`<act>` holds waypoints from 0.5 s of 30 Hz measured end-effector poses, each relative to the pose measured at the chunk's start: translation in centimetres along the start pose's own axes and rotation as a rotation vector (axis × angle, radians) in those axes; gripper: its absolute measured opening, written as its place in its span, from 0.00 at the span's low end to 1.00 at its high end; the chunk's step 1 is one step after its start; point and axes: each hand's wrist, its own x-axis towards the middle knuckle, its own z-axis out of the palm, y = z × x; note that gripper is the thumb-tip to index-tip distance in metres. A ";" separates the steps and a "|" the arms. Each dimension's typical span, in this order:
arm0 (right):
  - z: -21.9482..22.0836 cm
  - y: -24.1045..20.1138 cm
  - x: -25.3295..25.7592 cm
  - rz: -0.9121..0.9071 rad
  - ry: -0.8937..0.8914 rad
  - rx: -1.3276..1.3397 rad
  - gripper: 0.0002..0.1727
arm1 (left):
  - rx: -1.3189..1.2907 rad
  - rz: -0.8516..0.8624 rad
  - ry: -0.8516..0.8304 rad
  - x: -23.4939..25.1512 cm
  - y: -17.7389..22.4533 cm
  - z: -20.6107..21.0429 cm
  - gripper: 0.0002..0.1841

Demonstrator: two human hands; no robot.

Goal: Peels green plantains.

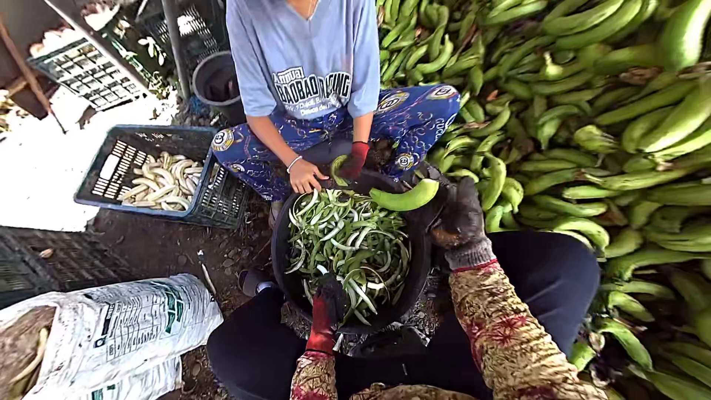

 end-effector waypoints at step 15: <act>0.5 8.1 -4.0 0.576 0.193 -0.032 0.25 | 1.064 0.585 -0.320 -4.9 5.2 5.1 0.34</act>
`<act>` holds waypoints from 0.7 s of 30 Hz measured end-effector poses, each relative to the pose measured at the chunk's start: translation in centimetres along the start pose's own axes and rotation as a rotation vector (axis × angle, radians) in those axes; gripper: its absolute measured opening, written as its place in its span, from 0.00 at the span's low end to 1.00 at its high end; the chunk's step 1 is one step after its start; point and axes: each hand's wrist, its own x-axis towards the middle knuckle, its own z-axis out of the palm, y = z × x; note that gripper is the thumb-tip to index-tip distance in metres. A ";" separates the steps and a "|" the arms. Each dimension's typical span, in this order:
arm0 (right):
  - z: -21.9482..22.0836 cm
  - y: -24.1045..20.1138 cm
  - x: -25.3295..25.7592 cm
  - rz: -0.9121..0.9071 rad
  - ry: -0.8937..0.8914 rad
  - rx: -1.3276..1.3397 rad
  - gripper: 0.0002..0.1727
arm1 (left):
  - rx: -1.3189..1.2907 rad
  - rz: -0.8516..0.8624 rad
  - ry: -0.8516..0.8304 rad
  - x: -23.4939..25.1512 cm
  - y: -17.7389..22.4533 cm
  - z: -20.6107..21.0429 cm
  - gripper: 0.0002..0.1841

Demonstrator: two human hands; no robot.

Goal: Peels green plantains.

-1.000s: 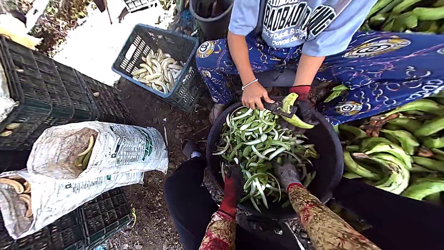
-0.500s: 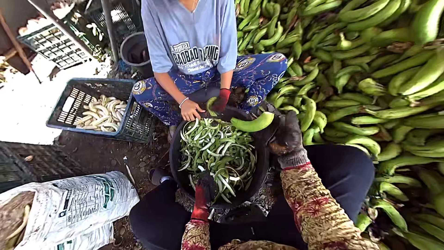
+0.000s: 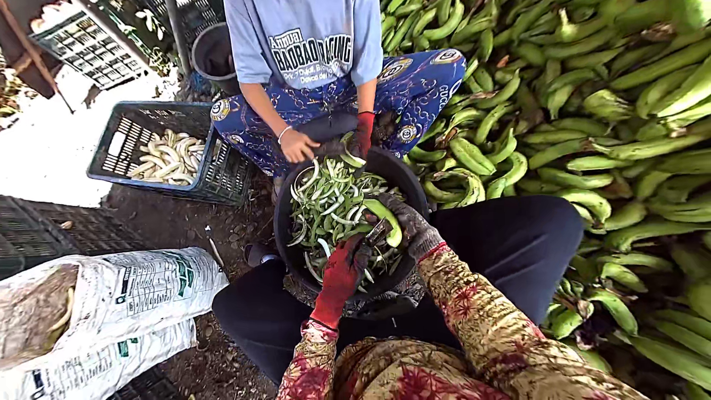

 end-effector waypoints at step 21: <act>2.4 4.4 -1.7 0.097 0.219 -0.212 0.25 | 0.363 -0.419 0.260 5.1 -0.8 -0.5 0.27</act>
